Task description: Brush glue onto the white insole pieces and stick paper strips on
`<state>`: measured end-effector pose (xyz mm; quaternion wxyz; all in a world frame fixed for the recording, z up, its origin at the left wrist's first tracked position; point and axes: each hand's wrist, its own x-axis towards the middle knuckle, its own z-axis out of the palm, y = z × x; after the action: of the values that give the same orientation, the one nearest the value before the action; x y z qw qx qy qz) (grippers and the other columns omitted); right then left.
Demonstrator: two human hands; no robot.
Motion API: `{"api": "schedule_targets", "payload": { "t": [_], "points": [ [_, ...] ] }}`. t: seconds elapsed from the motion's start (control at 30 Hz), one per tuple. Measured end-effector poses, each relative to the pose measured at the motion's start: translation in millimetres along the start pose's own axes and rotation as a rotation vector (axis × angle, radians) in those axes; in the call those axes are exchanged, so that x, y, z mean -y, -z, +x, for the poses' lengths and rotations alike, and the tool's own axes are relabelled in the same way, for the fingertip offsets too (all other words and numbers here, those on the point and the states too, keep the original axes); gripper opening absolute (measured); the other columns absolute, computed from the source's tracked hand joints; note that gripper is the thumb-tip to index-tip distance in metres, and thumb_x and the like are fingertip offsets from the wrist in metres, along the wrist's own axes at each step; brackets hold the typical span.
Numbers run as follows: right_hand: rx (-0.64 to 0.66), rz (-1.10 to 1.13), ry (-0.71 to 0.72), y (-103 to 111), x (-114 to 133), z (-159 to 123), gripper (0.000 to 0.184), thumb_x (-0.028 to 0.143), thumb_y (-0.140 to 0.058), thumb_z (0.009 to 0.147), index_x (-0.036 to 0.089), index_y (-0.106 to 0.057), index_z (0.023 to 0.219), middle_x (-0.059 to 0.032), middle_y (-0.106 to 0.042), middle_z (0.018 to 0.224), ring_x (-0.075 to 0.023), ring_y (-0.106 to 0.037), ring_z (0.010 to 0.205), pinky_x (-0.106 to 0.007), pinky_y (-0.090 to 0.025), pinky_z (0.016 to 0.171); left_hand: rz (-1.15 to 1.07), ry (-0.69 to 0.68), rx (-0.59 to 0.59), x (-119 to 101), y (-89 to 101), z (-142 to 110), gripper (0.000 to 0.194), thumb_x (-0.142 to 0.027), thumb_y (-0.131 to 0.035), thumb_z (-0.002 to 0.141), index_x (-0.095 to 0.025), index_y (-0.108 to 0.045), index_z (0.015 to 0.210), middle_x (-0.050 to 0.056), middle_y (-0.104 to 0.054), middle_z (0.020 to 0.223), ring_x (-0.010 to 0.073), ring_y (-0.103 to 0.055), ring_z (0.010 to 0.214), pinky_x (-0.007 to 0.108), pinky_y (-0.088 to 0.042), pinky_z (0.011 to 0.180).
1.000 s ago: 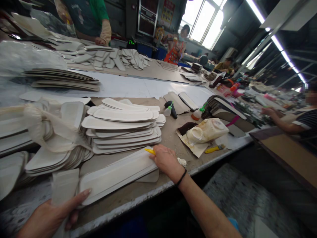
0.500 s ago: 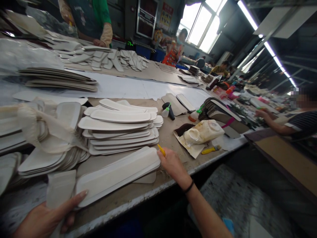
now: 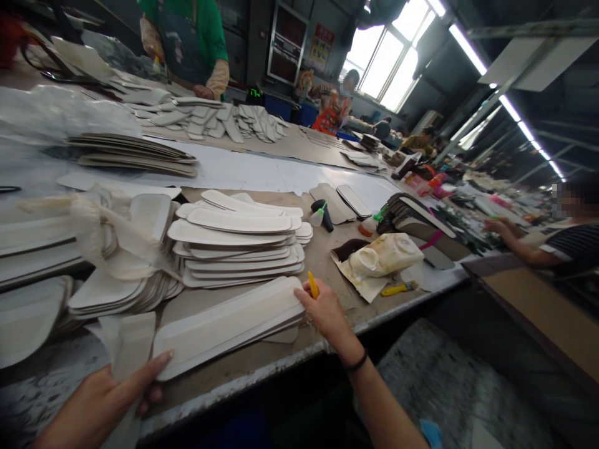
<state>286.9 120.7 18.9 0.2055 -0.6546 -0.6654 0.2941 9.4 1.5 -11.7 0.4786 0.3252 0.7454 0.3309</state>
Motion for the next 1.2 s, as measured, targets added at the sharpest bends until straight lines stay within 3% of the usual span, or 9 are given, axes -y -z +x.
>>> {"api": "schedule_targets", "payload": {
  "t": [0.17, 0.4, 0.57, 0.7, 0.9, 1.0, 1.2],
  "points": [
    [0.081, 0.190, -0.065, -1, -2, 2, 0.030, 0.047, -0.060, 0.067, 0.019, -0.050, 0.064, 0.0050, -0.043, 0.058, -0.0119, -0.041, 0.057, -0.025, -0.033, 0.055, -0.009, -0.007, 0.015, 2, -0.2, 0, 0.039, -0.054, -0.056, 0.065, -0.023, -0.053, 0.041, 0.003, -0.058, 0.042, 0.0208, -0.053, 0.045, 0.031, -0.041, 0.053],
    [0.179, 0.498, -0.249, -4, 0, -5, 0.041, 0.056, -0.064, 0.064, 0.021, -0.045, 0.075, 0.0105, -0.035, 0.048, -0.0061, -0.029, 0.040, -0.020, -0.022, 0.039, -0.094, 0.000, 0.013, 1, -0.3, -4, 0.040, -0.057, -0.057, 0.063, -0.022, -0.055, 0.044, 0.001, -0.054, 0.041, 0.0191, -0.050, 0.044, 0.031, -0.041, 0.053],
    [0.167, 0.524, -0.276, -5, 1, -4, 0.044, 0.055, -0.067, 0.061, 0.020, -0.043, 0.074, 0.0112, -0.035, 0.048, -0.0038, -0.030, 0.039, -0.017, -0.022, 0.037, -0.098, 0.028, 0.029, 2, 1.7, -3, 0.040, -0.050, -0.056, 0.069, -0.021, -0.056, 0.042, 0.001, -0.054, 0.040, 0.0173, -0.049, 0.044, 0.030, -0.041, 0.056],
    [0.157, 0.513, -0.275, -6, -2, -3, 0.042, 0.054, -0.067, 0.062, 0.020, -0.045, 0.072, 0.0109, -0.036, 0.045, -0.0037, -0.030, 0.038, -0.017, -0.023, 0.037, -0.139, 0.088, 0.037, 1, 3.5, -5, 0.039, -0.051, -0.059, 0.067, -0.019, -0.059, 0.045, 0.005, -0.061, 0.045, 0.0181, -0.051, 0.046, 0.029, -0.038, 0.049],
    [0.134, 0.510, -0.278, -6, -4, -2, 0.041, 0.054, -0.068, 0.062, 0.021, -0.046, 0.068, 0.0104, -0.037, 0.041, -0.0046, -0.029, 0.036, -0.019, -0.020, 0.036, -0.341, 0.132, -0.158, 2, 6.9, -11, 0.021, -0.037, -0.065, 0.065, -0.016, -0.064, 0.066, 0.009, -0.068, 0.052, 0.0231, -0.062, 0.049, 0.032, -0.048, 0.053],
    [0.131, 0.497, -0.269, -5, -4, -1, 0.041, 0.054, -0.069, 0.061, 0.021, -0.046, 0.067, 0.0094, -0.038, 0.041, -0.0054, -0.030, 0.036, -0.020, -0.019, 0.036, -0.454, 0.187, -0.271, 7, 12.3, -10, 0.023, -0.031, -0.069, 0.060, -0.015, -0.063, 0.076, 0.008, -0.068, 0.052, 0.0214, -0.062, 0.048, 0.029, -0.048, 0.048],
    [0.105, 0.476, -0.231, -3, -3, 0, 0.041, 0.055, -0.069, 0.061, 0.019, -0.051, 0.067, 0.0086, -0.040, 0.044, -0.0051, -0.031, 0.038, -0.020, -0.020, 0.038, -0.438, 0.126, -0.242, 13, 14.0, -7, 0.032, -0.036, -0.077, 0.057, -0.011, -0.067, 0.073, 0.004, -0.063, 0.046, 0.0138, -0.053, 0.043, 0.021, -0.041, 0.042]
  ]
}}
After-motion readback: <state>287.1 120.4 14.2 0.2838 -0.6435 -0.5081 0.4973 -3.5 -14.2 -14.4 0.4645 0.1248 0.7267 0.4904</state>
